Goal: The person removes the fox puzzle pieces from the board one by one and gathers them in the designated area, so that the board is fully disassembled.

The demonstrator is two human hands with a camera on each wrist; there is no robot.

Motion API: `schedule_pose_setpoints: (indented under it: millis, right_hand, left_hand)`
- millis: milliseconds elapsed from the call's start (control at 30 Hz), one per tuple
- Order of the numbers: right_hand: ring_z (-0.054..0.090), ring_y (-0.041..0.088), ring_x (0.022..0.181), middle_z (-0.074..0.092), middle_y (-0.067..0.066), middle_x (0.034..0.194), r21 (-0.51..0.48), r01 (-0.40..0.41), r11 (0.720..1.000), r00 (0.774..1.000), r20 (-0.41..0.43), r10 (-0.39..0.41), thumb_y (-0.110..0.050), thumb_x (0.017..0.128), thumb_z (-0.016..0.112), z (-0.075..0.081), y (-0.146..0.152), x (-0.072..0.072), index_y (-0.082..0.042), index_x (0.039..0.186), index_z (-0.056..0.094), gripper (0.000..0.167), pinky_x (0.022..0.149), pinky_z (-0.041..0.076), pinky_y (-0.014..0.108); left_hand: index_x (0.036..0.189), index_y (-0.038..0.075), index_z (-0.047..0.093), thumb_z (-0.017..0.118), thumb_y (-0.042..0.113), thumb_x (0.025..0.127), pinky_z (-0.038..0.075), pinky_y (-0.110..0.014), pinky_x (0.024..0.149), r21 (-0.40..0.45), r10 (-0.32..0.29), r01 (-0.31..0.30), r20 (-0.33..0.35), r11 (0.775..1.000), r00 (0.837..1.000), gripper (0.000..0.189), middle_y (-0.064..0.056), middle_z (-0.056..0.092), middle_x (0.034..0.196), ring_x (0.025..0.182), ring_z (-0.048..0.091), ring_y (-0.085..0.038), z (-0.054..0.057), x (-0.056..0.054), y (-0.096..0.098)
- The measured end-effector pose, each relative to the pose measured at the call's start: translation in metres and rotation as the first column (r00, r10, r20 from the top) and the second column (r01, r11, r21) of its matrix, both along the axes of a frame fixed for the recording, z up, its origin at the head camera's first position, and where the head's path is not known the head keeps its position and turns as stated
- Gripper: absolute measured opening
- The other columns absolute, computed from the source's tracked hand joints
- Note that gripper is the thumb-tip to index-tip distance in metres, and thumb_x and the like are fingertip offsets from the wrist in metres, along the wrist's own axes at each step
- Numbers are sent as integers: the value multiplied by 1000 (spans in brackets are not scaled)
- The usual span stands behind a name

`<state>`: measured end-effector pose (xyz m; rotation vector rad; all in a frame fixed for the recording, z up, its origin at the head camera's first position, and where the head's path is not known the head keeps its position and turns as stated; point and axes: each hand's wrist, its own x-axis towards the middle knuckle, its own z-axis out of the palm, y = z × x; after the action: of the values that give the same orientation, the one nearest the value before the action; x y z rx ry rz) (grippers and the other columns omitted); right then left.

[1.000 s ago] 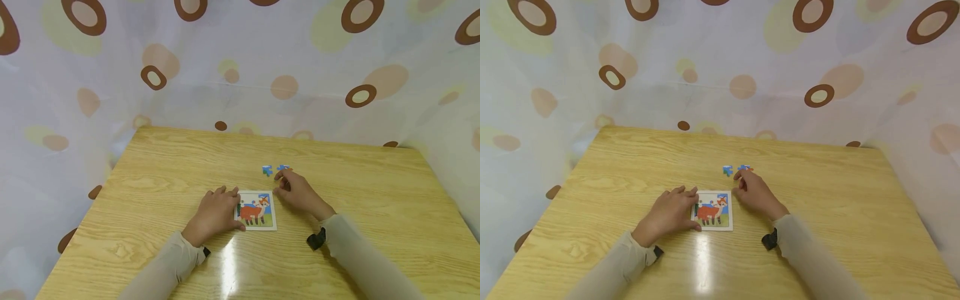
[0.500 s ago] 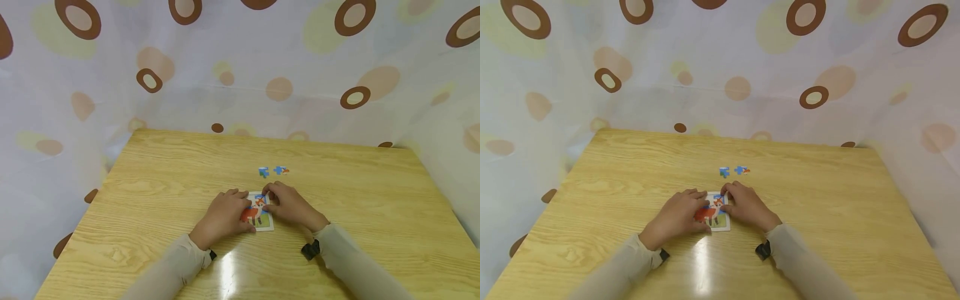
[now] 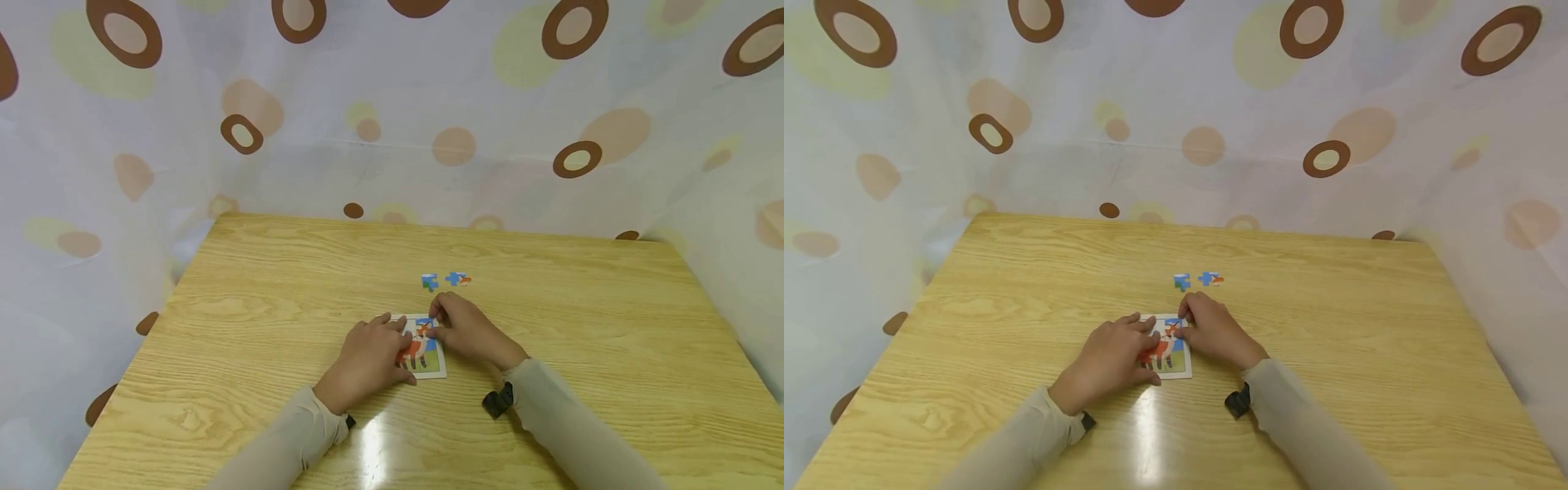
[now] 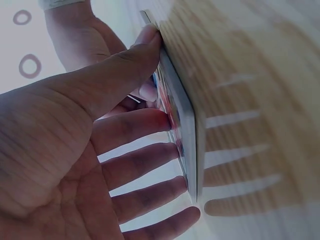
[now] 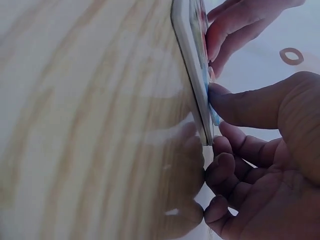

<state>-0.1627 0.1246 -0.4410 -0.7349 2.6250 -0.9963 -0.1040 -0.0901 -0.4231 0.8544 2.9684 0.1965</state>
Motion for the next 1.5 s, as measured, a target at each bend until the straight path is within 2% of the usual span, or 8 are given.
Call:
schedule_pose_setpoints:
  millis: [367, 567, 833, 933, 1033, 1233, 1400, 1500]
  right_hand:
    - [52, 18, 75, 56, 4, 85, -117, 35, 993, 998, 55, -29, -3, 92, 77, -2, -1, 3, -4, 101, 57, 21, 66, 45, 30]
    - [52, 18, 75, 58, 5, 89, -184, -10, 983, 996, 91, 28, 1, 94, 73, -3, 2, -1, -3, 108, 60, 20, 67, 46, 27]
    - [55, 17, 77, 63, 1, 88, -195, -86, 977, 991, 81, 103, -6, 98, 70, -2, 11, -3, -8, 101, 66, 4, 70, 46, 30]
    - [52, 18, 75, 63, 3, 88, -187, -45, 981, 998, 33, 52, -9, 100, 69, 1, 22, -9, -10, 102, 69, 3, 68, 44, 30]
    - [52, 19, 72, 67, 7, 94, -152, 28, 988, 999, -18, -31, -6, 101, 65, 7, 42, -23, -7, 110, 73, 12, 66, 45, 32]
    - [52, 25, 73, 63, 14, 93, -11, 219, 976, 975, -36, -220, -3, 105, 57, 14, 80, -53, -1, 130, 64, 26, 69, 44, 40]
    - [62, 33, 93, 63, 20, 107, 28, 287, 957, 957, -41, -286, -8, 105, 58, 9, 93, -69, 2, 121, 55, 19, 80, 50, 47]
    - [61, 35, 94, 63, 21, 107, 38, 286, 957, 958, -37, -285, -9, 105, 60, 6, 94, -73, 3, 119, 55, 19, 79, 50, 48]
  left_hand:
    - [122, 20, 78, 85, 62, 74, 56, -48, 94, -3, -2, 2, 8, 1000, 1000, 65, -7, 62, 143, 131, 59, -33, -1, 1, -1]
    - [126, 20, 77, 85, 62, 74, 55, -49, 94, 0, 6, -6, 21, 1000, 1000, 67, -7, 62, 144, 132, 58, -33, 0, 1, -2]
    - [127, 18, 76, 85, 61, 75, 55, -50, 94, 12, 3, -4, 22, 1000, 1000, 68, -7, 61, 144, 132, 58, -33, -1, 1, -3]
    - [127, 19, 76, 85, 61, 75, 54, -51, 95, 19, 3, -3, 32, 1000, 999, 68, -8, 61, 145, 133, 57, -34, -1, 1, -2]
    - [124, 19, 77, 85, 61, 75, 54, -51, 94, 23, 2, -3, 28, 1000, 1000, 66, -8, 61, 145, 133, 57, -34, -1, 0, -2]
    - [122, 20, 78, 86, 61, 73, 55, -51, 93, 20, 5, -5, 17, 1000, 1000, 64, -8, 62, 144, 132, 58, -34, 0, 0, -3]
    - [124, 19, 77, 86, 60, 74, 54, -52, 94, 29, 6, -7, 25, 1000, 1000, 65, -8, 61, 145, 133, 57, -34, 0, 0, -3]
    - [123, 20, 77, 86, 60, 74, 55, -52, 94, 26, 0, -1, 22, 1000, 1000, 64, -7, 61, 145, 133, 57, -33, 0, 0, -2]
